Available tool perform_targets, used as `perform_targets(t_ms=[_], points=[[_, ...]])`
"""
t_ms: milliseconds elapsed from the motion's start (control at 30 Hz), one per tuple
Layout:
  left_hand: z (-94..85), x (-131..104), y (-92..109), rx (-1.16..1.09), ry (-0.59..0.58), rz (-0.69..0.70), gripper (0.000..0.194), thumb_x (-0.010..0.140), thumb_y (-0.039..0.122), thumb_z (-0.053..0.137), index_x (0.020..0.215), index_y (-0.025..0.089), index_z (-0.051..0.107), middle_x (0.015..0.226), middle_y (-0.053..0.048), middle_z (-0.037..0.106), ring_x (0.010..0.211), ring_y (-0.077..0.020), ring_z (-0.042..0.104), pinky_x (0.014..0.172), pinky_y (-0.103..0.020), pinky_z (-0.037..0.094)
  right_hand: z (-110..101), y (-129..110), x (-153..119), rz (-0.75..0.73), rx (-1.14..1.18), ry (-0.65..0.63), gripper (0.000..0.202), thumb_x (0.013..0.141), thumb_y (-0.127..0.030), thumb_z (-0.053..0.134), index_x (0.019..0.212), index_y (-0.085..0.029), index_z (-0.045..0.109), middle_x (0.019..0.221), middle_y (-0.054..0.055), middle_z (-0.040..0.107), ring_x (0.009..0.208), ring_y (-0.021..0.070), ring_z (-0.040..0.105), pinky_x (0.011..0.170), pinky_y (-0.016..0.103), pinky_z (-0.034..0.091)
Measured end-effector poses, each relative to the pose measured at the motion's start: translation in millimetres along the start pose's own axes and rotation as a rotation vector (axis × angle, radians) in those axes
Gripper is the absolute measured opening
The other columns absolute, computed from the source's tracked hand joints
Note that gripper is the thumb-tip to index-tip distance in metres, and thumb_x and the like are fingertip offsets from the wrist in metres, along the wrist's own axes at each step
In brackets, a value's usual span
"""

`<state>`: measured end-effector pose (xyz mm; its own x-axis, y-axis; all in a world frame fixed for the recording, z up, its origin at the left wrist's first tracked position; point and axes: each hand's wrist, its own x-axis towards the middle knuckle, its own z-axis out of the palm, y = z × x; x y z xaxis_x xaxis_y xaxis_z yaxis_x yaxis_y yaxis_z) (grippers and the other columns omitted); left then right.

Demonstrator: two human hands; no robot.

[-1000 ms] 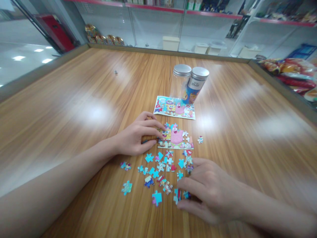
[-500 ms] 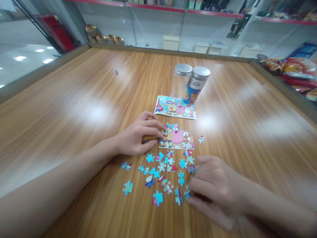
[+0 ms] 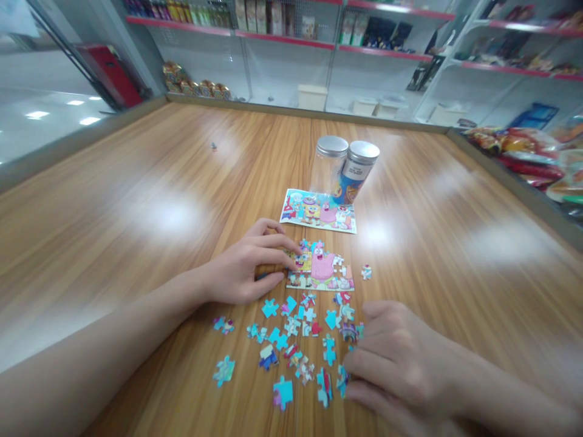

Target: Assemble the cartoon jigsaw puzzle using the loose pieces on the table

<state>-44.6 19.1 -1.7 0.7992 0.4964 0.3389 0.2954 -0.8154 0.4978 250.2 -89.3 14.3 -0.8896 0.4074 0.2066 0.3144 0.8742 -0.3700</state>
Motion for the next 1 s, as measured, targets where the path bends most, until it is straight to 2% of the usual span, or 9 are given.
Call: perform_targets(t_ms=[267,500,633,800,1000], points=[[1.0,-1,0,-0.009,0.012,0.015,0.03,0.084,0.011,0.063,0.109,0.023,0.074,0.127,-0.007,0.068,0.121,-0.0281,0.052,0.109,-0.051,0.041,0,3,4,-0.034,0.045,0.045,0.023,0.094,-0.026,0.051,0.072,-0.021,0.049,0.057,-0.005,0.051,0.049,0.0127,0.033,0.054,0.033,0.022],[-1.3,0,1,0.002,0.006,0.01,0.026,0.085,0.012,0.062,0.107,0.023,0.074,0.126,-0.008,0.068,0.12,-0.0273,0.054,0.111,-0.05,0.039,-2,2,5,-0.039,0.067,0.182,0.013,0.083,-0.014,0.053,0.073,-0.021,0.048,0.054,-0.007,0.046,0.046,0.0122,0.027,0.053,0.033,0.016],[0.4,2,0,0.004,0.145,-0.029,0.028,0.088,0.009,0.058,0.107,0.022,0.073,0.116,-0.008,0.07,0.112,-0.0241,0.058,0.105,-0.047,0.043,2,1,1,-0.001,0.069,0.099,0.014,0.088,-0.021,0.055,0.074,-0.021,0.049,0.057,-0.005,0.053,0.047,0.0121,0.036,0.054,0.032,0.021],[4.7,2,-5,0.076,0.345,-0.118,0.024,0.088,0.006,0.056,0.093,0.019,0.075,0.101,-0.007,0.071,0.103,-0.0228,0.058,0.096,-0.043,0.046,11,1,-5,0.059,0.049,-0.005,0.025,0.094,-0.04,0.055,0.079,-0.021,0.052,0.059,-0.004,0.058,0.049,0.0133,0.041,0.055,0.033,0.022],[6.2,0,-9,0.098,0.398,-0.153,0.026,0.085,0.001,0.055,0.084,0.018,0.075,0.096,-0.006,0.071,0.1,-0.0215,0.058,0.094,-0.041,0.046,14,0,-5,0.075,0.079,-0.036,0.027,0.099,-0.038,0.049,0.079,-0.021,0.052,0.06,-0.003,0.06,0.051,0.0134,0.043,0.057,0.032,0.025]])
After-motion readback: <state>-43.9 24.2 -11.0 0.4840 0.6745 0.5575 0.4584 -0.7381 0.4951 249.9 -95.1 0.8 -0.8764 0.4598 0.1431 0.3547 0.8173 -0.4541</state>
